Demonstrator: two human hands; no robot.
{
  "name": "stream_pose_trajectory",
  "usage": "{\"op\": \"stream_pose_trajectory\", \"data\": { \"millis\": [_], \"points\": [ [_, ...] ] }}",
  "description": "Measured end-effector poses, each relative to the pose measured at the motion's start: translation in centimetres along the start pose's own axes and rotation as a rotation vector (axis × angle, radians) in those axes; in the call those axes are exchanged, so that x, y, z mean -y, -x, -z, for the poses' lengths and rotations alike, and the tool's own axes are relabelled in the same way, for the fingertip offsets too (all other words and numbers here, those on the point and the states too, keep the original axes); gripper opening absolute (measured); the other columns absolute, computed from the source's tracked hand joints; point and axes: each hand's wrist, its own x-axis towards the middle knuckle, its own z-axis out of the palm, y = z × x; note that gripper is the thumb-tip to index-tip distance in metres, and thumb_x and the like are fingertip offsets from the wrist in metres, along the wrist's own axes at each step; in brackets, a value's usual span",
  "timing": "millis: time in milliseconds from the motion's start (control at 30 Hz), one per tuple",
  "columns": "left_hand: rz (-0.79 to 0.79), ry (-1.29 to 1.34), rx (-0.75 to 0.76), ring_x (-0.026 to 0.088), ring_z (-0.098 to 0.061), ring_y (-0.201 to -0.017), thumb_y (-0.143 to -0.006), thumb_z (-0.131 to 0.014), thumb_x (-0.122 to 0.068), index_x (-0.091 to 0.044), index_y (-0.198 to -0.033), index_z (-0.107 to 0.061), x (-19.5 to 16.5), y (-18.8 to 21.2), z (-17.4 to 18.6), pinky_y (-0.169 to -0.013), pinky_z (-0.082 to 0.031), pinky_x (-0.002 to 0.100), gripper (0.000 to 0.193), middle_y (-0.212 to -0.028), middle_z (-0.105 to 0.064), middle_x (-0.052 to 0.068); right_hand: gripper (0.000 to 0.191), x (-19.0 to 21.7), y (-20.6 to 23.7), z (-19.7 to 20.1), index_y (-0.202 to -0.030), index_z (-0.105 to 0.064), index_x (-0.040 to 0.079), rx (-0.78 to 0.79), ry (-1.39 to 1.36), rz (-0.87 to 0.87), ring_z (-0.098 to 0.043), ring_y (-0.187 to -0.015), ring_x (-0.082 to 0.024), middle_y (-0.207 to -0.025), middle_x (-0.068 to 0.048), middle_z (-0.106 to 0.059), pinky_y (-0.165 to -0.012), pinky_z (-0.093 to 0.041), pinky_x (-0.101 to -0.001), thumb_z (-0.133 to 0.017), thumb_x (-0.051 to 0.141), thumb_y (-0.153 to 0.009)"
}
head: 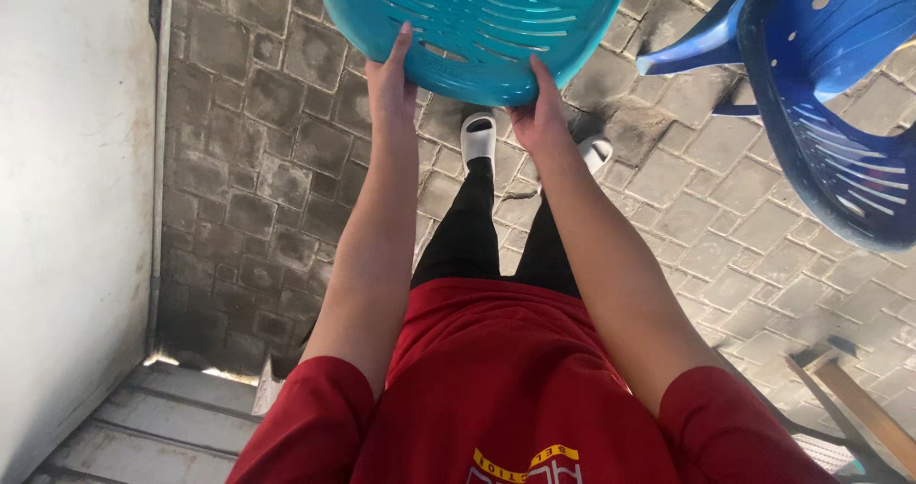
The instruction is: The person repeatedly picks up and places down plastic chairs in a tiled outdoor area. They handle several teal and blue chairs one at a time, lifting each by the seat and setting it down nearby. The person walks between locations to retrieve and reposition the chairs.
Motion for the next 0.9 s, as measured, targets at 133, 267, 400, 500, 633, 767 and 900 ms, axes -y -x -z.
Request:
{"op": "stream_pose_trajectory", "data": {
  "millis": [133,267,400,500,633,767,900],
  "points": [
    [0.039,0.051,0.050,0.030,-0.064,-0.120,-0.087,-0.085,-0.020,0.008,-0.142,-0.048,-0.7,-0.5,0.6,-0.100,-0.058,0.047,0.071,-0.132,-0.063,0.017,0.067,0.3,-0.8,1.0,-0.134,-0.053,0.007,0.028,-0.019,0.035,-0.069,-0.108,-0.027,-0.126,-0.011,-0.066,-0.087,-0.062,-0.0401,-0.082,0.034,-0.080],
    [0.104,0.139,0.054,0.033,-0.065,-0.110,-0.087,-0.080,-0.019,0.003,-0.142,-0.045,-1.0,-0.8,1.4,-0.084,-0.063,0.055,0.069,-0.125,-0.062,0.016,0.064,0.5,-1.7,1.9,-0.137,-0.054,0.004,0.062,-0.035,0.055,-0.067,-0.116,-0.029,-0.130,-0.012,-0.065,-0.096,-0.060,-0.0431,-0.083,0.025,-0.085],
    [0.066,0.110,0.107,0.041,-0.068,-0.102,-0.086,-0.076,-0.004,0.006,-0.138,-0.045,-0.5,-1.4,2.4,-0.080,-0.065,0.057,0.061,-0.121,-0.062,0.022,0.058,-0.3,-2.5,2.3,-0.133,-0.053,0.009,0.041,-0.010,0.175,-0.066,-0.114,-0.030,-0.126,-0.010,-0.065,-0.094,-0.061,-0.0483,-0.079,0.017,-0.081],
    [0.060,0.081,0.143,0.040,-0.066,-0.099,-0.089,-0.074,0.002,0.005,-0.140,-0.043,-0.3,-1.5,3.4,-0.081,-0.064,0.054,0.060,-0.122,-0.061,0.022,0.055,-0.5,-2.6,2.7,-0.134,-0.054,0.002,0.010,-0.062,0.122,-0.066,-0.114,-0.034,-0.125,-0.016,-0.065,-0.095,-0.060,-0.0483,-0.077,0.014,-0.085],
    [0.054,0.051,0.117,0.035,-0.068,-0.109,-0.087,-0.074,0.005,0.005,-0.141,-0.043,0.2,-0.6,4.6,-0.086,-0.064,0.050,0.062,-0.127,-0.062,0.019,0.053,-0.1,-1.6,3.9,-0.133,-0.053,0.000,0.118,-0.048,0.248,-0.065,-0.116,-0.034,-0.126,-0.016,-0.063,-0.098,-0.059,-0.0495,-0.077,0.008,-0.086],
    [0.060,-0.020,0.060,0.032,-0.067,-0.109,-0.087,-0.072,0.004,0.003,-0.141,-0.044,0.7,1.3,5.5,-0.088,-0.064,0.047,0.061,-0.127,-0.062,0.016,0.051,0.0,0.5,5.2,-0.130,-0.054,0.000,0.123,-0.069,0.266,-0.068,-0.115,-0.032,-0.124,-0.015,-0.065,-0.102,-0.059,-0.0486,-0.077,0.006,-0.085],
    [0.041,-0.043,0.094,0.030,-0.066,-0.117,-0.087,-0.077,0.001,0.002,-0.140,-0.047,0.4,3.2,6.4,-0.098,-0.059,0.043,0.061,-0.132,-0.062,0.016,0.047,-0.5,2.2,6.6,-0.127,-0.056,-0.001,0.026,-0.046,0.194,-0.069,-0.110,-0.032,-0.120,-0.015,-0.067,-0.099,-0.060,-0.0475,-0.075,0.007,-0.085]
  ]
}}
